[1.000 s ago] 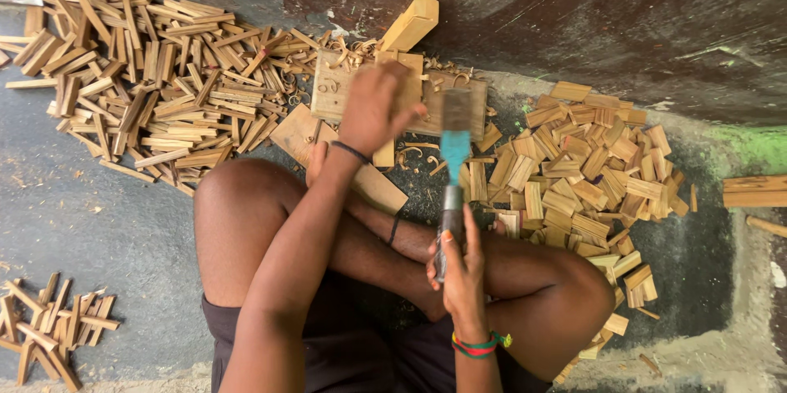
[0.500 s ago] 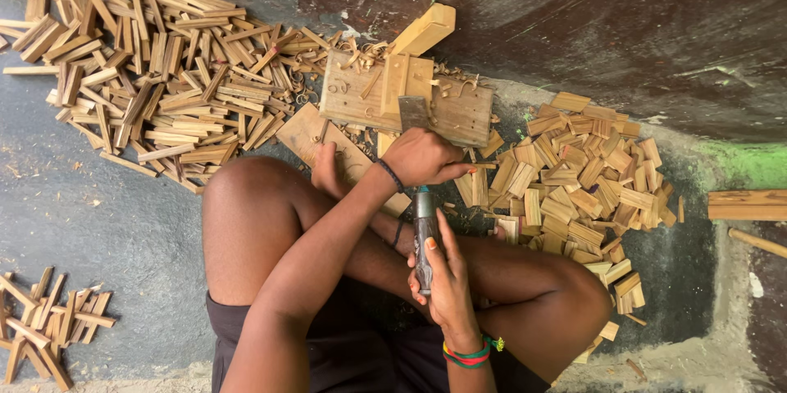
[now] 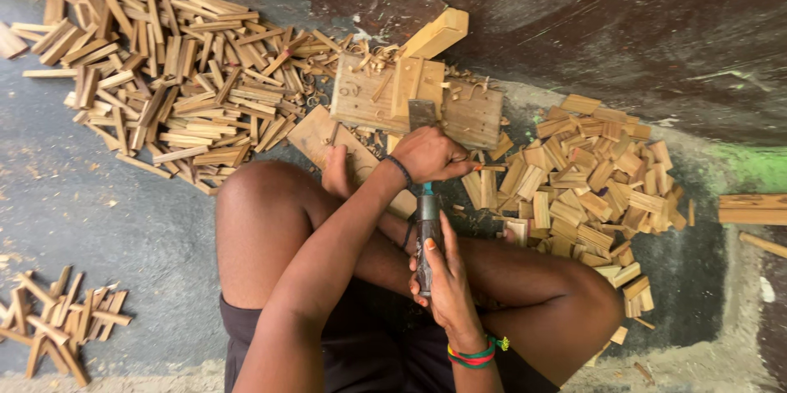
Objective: The person sits on the floor and uses a hammer and a chisel to split small wooden blocks into smaller pieces. They repeatedly position the chisel on the wood and strike it with the hammer, creating a pile of wood chips and split pieces.
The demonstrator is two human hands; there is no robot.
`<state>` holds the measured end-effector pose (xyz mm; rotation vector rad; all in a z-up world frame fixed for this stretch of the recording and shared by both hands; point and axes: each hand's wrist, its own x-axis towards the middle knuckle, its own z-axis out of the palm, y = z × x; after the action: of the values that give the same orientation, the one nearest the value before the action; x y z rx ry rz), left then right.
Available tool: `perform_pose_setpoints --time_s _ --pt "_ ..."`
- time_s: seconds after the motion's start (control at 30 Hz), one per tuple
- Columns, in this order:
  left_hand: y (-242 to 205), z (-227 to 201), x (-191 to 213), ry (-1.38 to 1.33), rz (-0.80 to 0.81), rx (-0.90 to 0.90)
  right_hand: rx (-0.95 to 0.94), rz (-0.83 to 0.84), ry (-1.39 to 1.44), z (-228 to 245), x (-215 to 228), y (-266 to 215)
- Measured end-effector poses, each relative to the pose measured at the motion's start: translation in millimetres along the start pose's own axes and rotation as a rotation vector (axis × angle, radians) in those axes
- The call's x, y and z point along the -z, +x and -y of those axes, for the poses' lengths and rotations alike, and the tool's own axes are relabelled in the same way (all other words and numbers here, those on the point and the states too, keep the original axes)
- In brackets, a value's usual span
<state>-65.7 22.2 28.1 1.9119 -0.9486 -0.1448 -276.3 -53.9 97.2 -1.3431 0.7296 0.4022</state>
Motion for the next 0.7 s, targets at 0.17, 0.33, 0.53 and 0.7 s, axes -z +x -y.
perform_pose_setpoints --time_s 0.17,0.33,0.53,0.7 --pt "3 2 -2 -0.011 0.007 -0.015 -0.023 -0.02 -0.017 -3 -2 2" --pt "4 4 3 -0.001 -0.017 -0.02 -0.012 -0.029 -0.062 -2 -9 7" --pt "8 10 -3 0.011 0.024 -0.009 -0.026 -0.021 -0.049 -2 -13 9" --pt "13 15 2 0.031 0.051 0.019 -0.063 -0.03 -0.037 1 -19 16"
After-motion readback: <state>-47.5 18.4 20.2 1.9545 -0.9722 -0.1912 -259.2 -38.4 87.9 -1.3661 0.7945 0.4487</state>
